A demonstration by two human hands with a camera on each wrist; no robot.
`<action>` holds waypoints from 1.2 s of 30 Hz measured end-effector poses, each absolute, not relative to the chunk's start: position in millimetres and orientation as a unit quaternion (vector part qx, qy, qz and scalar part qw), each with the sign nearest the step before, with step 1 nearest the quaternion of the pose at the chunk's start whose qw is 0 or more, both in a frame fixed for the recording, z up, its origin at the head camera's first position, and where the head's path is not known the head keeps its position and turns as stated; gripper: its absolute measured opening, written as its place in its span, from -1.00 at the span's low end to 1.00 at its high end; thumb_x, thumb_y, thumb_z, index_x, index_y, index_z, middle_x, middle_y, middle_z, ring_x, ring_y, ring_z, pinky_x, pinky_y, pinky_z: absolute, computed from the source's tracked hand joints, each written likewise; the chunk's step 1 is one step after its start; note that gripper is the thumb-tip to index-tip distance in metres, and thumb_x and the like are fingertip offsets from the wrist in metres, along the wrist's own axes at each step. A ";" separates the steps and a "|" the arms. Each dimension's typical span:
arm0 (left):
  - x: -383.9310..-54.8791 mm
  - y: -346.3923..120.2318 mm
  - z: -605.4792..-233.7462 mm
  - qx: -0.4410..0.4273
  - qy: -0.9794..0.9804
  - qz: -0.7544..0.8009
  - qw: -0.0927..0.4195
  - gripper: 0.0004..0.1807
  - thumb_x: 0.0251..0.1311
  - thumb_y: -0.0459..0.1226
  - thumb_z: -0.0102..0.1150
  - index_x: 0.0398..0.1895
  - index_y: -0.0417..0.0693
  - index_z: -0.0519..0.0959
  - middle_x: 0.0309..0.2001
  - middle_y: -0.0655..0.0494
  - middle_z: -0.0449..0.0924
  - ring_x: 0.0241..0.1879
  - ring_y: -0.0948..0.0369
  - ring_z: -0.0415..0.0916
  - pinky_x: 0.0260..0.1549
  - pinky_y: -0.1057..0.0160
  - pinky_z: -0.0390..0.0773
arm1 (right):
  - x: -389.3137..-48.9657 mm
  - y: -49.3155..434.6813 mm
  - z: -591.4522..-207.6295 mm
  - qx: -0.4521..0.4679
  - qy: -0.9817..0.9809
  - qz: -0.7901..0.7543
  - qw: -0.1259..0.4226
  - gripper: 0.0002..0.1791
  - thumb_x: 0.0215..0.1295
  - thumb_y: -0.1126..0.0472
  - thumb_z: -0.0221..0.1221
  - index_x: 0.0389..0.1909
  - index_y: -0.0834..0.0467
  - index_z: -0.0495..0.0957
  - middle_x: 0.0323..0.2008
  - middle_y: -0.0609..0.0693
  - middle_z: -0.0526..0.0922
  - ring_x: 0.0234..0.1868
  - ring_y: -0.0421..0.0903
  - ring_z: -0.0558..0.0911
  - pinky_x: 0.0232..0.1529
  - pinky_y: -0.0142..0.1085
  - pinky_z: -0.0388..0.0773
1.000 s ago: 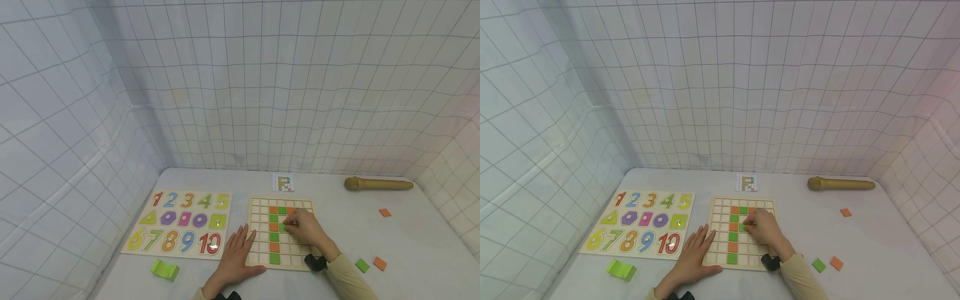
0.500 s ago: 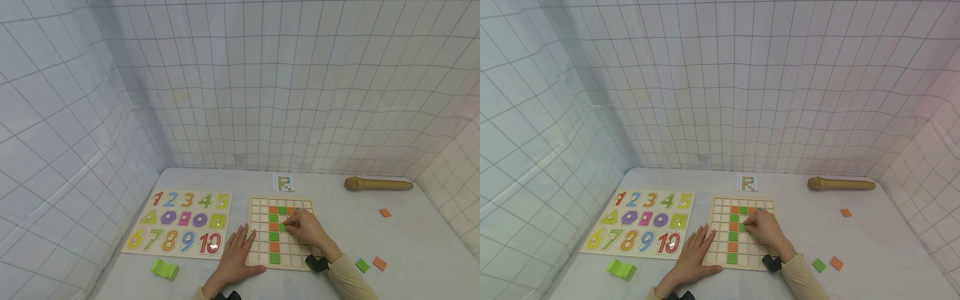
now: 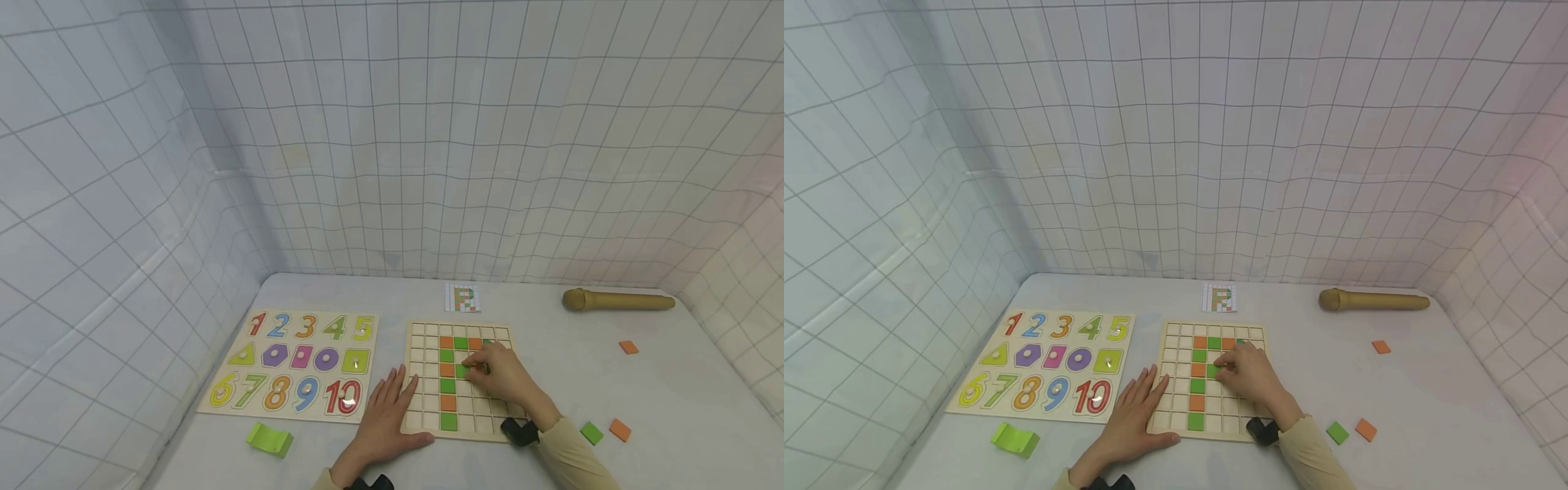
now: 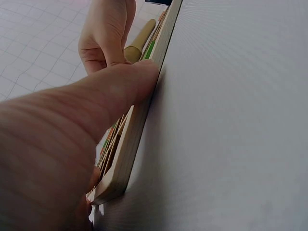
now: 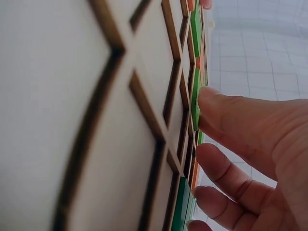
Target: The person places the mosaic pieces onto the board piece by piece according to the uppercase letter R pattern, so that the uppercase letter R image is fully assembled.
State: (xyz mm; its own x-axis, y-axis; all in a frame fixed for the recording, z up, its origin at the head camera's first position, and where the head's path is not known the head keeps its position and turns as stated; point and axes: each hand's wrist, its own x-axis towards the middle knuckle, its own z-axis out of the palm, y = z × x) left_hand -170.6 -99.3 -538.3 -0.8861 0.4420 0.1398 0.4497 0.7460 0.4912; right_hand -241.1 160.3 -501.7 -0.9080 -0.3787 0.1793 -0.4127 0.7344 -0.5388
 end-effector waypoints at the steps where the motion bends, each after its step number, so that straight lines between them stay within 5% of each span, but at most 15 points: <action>1: -170.5 -99.2 -538.3 -0.239 -0.934 -0.265 0.007 0.04 0.01 0.28 0.17 0.44 -0.14 0.14 0.47 -0.17 -0.10 0.44 -0.06 -0.22 0.33 -0.06 -0.14 | -240.5 161.0 -501.9 0.213 -0.931 0.296 0.029 -0.82 0.07 0.18 0.39 -0.26 0.06 0.73 -0.48 -0.27 0.47 -0.40 -0.22 0.35 -0.40 -0.32 0.32; 10: -169.8 -98.7 -536.7 -0.239 -0.934 -0.266 0.008 0.04 0.01 0.27 0.18 0.44 -0.14 0.14 0.47 -0.16 -0.10 0.44 -0.06 -0.22 0.33 -0.05 -0.15 | -230.6 177.0 -492.6 0.217 -0.924 0.308 0.072 -0.78 0.13 0.14 0.35 -0.19 0.09 0.71 -0.31 -0.21 0.64 -0.26 -0.17 0.54 -0.21 -0.19 0.48; 21: -170.1 -99.3 -536.5 -0.238 -0.934 -0.266 0.005 0.05 0.00 0.29 0.16 0.44 -0.14 0.14 0.47 -0.17 -0.10 0.44 -0.07 -0.22 0.33 -0.07 -0.14 | -206.9 217.1 -482.9 0.213 -0.913 0.316 0.148 -0.75 0.04 0.14 0.41 -0.25 0.13 0.72 -0.37 -0.21 0.65 -0.36 -0.17 0.50 -0.40 -0.25 0.47; 36: -170.0 -99.1 -536.1 -0.236 -0.935 -0.265 0.006 0.05 0.00 0.29 0.16 0.44 -0.14 0.14 0.47 -0.17 -0.11 0.44 -0.07 -0.22 0.33 -0.06 -0.14 | -186.0 261.0 -481.5 0.129 -0.946 0.288 0.077 -0.57 -0.06 -0.11 0.43 -0.21 0.07 0.71 -0.29 -0.17 0.65 -0.19 -0.10 0.50 -0.20 -0.08 0.50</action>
